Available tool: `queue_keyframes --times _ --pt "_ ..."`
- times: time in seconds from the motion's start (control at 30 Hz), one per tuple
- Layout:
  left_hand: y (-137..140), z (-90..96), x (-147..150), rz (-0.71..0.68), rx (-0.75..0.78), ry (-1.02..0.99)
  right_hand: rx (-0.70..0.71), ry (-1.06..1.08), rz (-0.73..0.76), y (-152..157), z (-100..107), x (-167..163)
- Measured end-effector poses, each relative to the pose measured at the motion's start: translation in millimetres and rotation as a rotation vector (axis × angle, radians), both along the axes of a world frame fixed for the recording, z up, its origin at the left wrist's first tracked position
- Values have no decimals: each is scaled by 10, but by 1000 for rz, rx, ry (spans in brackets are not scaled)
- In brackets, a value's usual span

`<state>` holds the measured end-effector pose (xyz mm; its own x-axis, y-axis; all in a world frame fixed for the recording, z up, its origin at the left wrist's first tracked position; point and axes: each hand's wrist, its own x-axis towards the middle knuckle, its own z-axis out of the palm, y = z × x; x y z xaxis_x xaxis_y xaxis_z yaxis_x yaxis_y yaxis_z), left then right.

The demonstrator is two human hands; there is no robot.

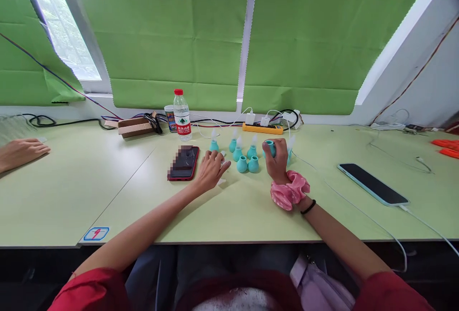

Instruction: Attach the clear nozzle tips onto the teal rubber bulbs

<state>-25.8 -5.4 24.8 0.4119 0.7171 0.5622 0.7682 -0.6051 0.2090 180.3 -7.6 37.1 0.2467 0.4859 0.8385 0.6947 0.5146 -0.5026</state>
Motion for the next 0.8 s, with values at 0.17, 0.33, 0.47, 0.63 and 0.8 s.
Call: queue_keyframes --times 0.17,0.33,0.47,0.63,0.8 --pt "31 -143 31 60 -55 143 -78 -28 -113 280 -148 227" --pt "24 -199 43 49 -84 169 -344 -110 -131 456 -339 330" --pt "3 -198 52 42 -106 169 -492 -119 -110 508 -416 342" --pt "-3 -165 40 106 -99 163 -361 -135 -153 421 -359 282" --pt "6 -173 13 122 -212 166 -80 -150 -333 241 -129 249"
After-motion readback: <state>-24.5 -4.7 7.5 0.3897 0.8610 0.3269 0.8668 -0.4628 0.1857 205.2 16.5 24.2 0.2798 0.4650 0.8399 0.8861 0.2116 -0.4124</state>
